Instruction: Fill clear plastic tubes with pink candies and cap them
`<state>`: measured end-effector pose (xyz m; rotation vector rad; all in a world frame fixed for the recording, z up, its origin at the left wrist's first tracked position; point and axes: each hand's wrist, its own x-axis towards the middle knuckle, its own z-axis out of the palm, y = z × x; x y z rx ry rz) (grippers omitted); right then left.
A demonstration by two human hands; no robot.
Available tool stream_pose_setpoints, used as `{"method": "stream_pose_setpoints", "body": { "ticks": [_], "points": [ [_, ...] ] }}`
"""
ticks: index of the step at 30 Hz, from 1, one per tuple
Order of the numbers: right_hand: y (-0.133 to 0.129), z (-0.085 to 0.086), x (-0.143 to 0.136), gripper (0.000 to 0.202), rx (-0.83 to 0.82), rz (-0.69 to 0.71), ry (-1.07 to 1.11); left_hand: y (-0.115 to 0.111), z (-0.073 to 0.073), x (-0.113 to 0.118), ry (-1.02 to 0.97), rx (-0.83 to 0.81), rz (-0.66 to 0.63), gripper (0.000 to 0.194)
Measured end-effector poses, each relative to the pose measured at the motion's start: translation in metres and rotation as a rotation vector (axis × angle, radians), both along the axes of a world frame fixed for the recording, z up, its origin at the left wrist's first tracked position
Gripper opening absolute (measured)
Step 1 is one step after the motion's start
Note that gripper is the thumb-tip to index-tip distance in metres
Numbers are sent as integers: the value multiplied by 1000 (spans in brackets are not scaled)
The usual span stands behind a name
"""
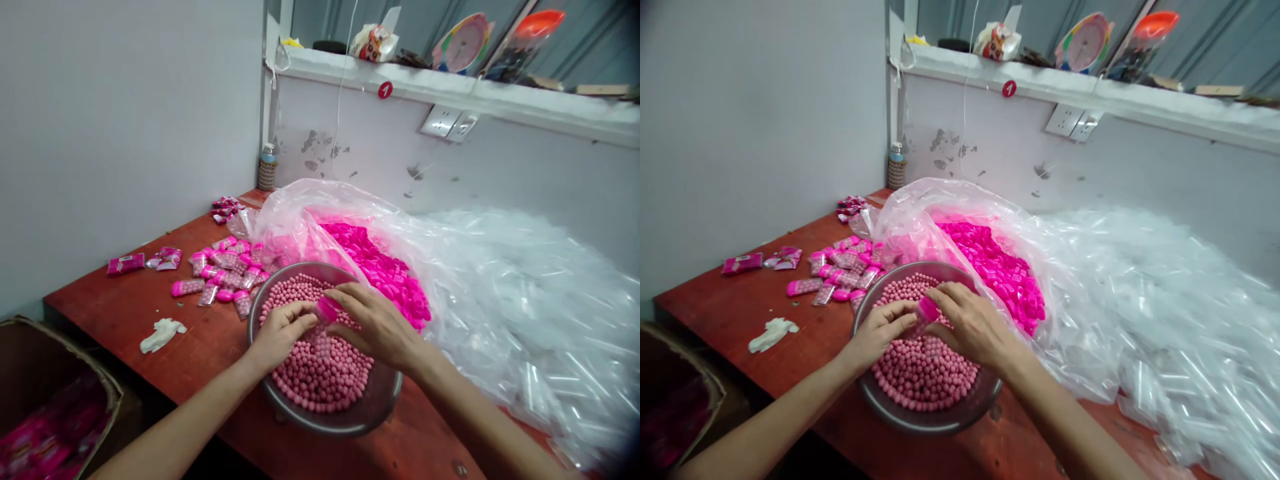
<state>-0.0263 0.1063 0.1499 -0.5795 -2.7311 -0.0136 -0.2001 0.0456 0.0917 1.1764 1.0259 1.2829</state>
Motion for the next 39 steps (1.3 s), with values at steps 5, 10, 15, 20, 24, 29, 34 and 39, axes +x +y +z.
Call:
{"method": "stream_pose_setpoints", "body": {
  "ticks": [5, 10, 15, 20, 24, 29, 34, 39],
  "points": [
    [-19, -35, -13, 77, 33, -171, 113, 2, -3, 2, -110, -7, 10, 15],
    [-23, -48, -28, 68, 149, -192, 215, 3, -5, 2, -138, -14, 24, 17],
    [-19, -55, -31, 66, 224, -139, 245, 4, -5, 0, -244, -52, 10, 21],
    [-14, -52, -28, 77, -36, -84, 175, 5, -10, 2, -311, -91, 89, 28],
    [3, -40, -14, 84, -143, -202, 182, 7, -8, 2, -417, -119, 158, 31],
    [32, -34, 6, 33, -264, -343, 50, 38, 3, -48, -332, 35, 388, 26],
    [36, -43, -5, 18, -379, -298, -230, 73, -5, -116, -65, 158, 704, 35],
    [34, -59, -29, 31, -450, -387, -284, 50, -13, -102, 164, 218, 567, 40]
  ]
}}
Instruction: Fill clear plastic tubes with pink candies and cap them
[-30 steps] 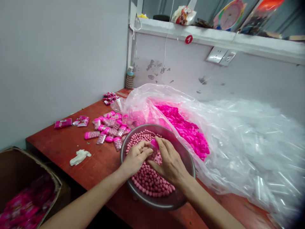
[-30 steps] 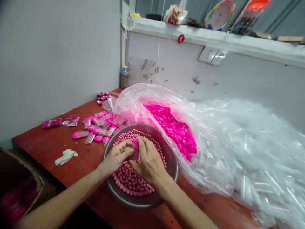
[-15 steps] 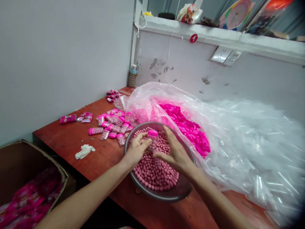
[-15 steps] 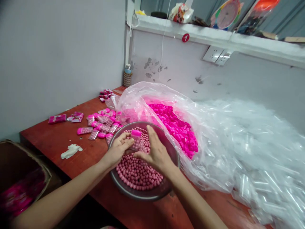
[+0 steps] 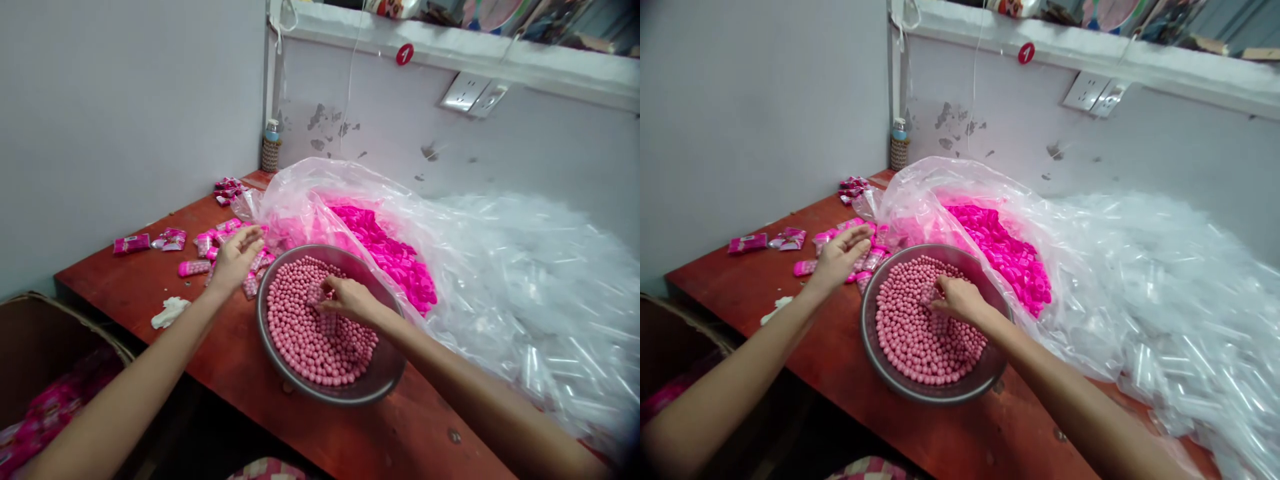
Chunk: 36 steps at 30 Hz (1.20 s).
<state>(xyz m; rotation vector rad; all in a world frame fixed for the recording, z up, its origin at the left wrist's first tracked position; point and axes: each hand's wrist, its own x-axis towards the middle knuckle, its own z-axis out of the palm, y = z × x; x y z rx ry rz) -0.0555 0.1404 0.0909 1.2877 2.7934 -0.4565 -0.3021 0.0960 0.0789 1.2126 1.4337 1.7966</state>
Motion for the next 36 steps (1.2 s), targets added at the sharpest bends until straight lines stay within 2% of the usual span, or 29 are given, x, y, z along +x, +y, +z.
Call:
{"method": "stream_pose_setpoints", "body": {
  "ticks": [3, 6, 8, 11, 13, 14, 16, 18, 20, 23, 27, 31, 36],
  "points": [
    [4, -8, -6, 36, -23, -8, 12, -21, 4, 30, 135, -76, -107, 35],
    [6, -8, -4, 27, -105, 3, 158, -35, 11, 54, 319, -138, -163, 32],
    [3, -3, 1, 22, -278, -44, 401, -39, 15, 66, 400, -177, -208, 34],
    [-10, 6, 8, 27, -639, -128, 799, -42, 17, 80, 411, -198, -327, 36],
    [-22, 10, 12, 30, -788, -146, 935, -42, 17, 88, 344, -182, -421, 30],
    [-27, 11, 15, 31, -806, -143, 962, -42, 17, 90, 292, -179, -465, 28],
    [-34, 14, 21, 35, -721, -105, 952, -41, 17, 94, 186, -210, -543, 27],
    [-37, 16, 28, 38, -530, -15, 871, -40, 17, 95, 122, -264, -611, 29],
    [-36, 19, 35, 35, -351, 92, 766, -40, 17, 95, 107, -303, -656, 29],
    [-35, 20, 42, 24, -225, 179, 668, -40, 16, 95, 82, -340, -698, 25],
    [-36, 15, 44, 18, -283, 208, 640, -39, 12, 95, 68, -341, -698, 26],
    [-38, 6, 44, 17, -409, 145, 759, -37, 13, 95, 60, -365, -663, 28],
    [-38, 4, 43, 18, -364, 154, 724, -37, 17, 96, 149, -365, -663, 28]
  ]
}}
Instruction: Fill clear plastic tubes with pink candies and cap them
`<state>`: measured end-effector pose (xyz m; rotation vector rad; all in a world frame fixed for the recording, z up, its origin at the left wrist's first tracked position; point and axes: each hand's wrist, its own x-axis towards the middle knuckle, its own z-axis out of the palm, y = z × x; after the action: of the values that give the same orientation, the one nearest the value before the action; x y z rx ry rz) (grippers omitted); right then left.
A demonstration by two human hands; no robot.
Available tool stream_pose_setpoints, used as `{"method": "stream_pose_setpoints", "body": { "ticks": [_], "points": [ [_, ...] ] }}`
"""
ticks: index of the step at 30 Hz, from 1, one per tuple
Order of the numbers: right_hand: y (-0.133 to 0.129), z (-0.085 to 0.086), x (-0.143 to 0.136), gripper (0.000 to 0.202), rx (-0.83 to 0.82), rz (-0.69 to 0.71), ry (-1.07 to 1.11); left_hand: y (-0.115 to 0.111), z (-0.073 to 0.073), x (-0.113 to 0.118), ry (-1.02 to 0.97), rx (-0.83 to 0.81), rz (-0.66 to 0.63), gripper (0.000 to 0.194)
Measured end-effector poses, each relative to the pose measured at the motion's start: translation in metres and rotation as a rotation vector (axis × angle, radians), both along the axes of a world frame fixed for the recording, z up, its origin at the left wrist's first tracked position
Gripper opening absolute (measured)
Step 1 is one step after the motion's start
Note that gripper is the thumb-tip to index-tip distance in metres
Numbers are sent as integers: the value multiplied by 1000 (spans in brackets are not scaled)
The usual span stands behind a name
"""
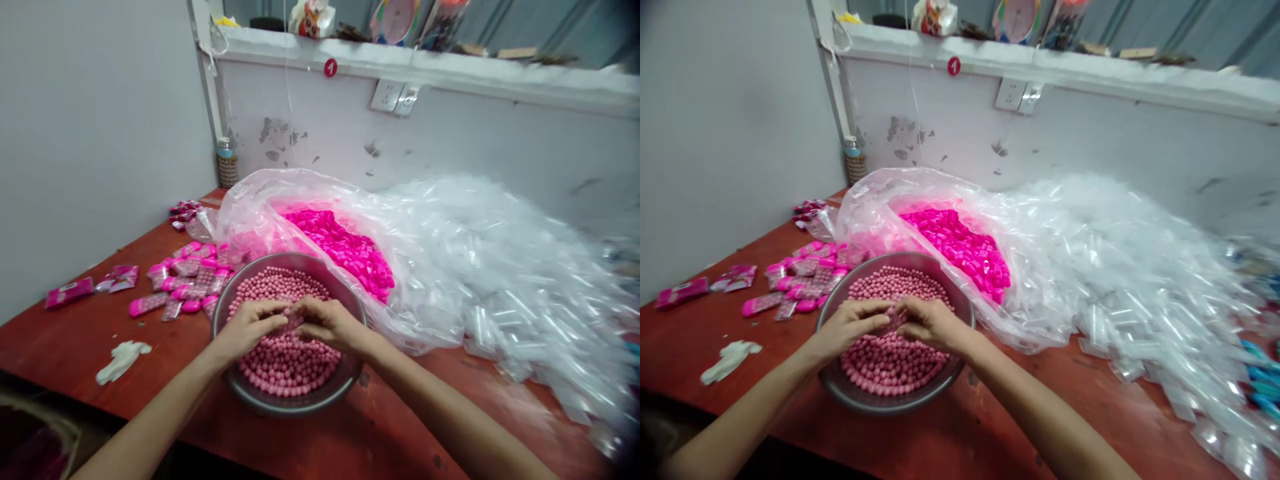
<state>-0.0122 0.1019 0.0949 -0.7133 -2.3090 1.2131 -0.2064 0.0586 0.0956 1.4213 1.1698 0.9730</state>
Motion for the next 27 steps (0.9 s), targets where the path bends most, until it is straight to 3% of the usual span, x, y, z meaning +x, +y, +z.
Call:
{"method": "stream_pose_setpoints", "body": {
  "ticks": [4, 9, 10, 12, 14, 15, 18, 20, 24, 27],
  "points": [
    [-4, 5, 5, 14, 106, -108, -26, 0, -4, -2, -28, -112, 87, 34],
    [-1, 25, 28, 28, 233, 25, -140, 0, -12, -4, -154, -176, 184, 34],
    [9, 30, 35, 30, 253, -48, -150, 0, -12, -4, -188, -183, 197, 34],
    [39, 39, 49, 27, 305, -354, -218, 0, -14, -5, -237, -206, 206, 35],
    [82, 43, 62, 28, 361, -706, -444, 0, -15, -4, -249, -229, 209, 37],
    [104, 43, 67, 29, 356, -780, -517, 0, -15, -4, -250, -236, 212, 37],
    [163, 34, 73, 27, 293, -880, -686, 1, -16, -4, -260, -230, 234, 36],
    [188, 23, 70, 28, 251, -931, -763, 1, -15, -4, -260, -213, 245, 34],
    [211, 5, 61, 31, 204, -982, -809, 1, -14, -3, -271, -219, 250, 33],
    [216, 0, 60, 22, 154, -958, -770, 1, -15, -3, -284, -230, 225, 31]
  ]
}}
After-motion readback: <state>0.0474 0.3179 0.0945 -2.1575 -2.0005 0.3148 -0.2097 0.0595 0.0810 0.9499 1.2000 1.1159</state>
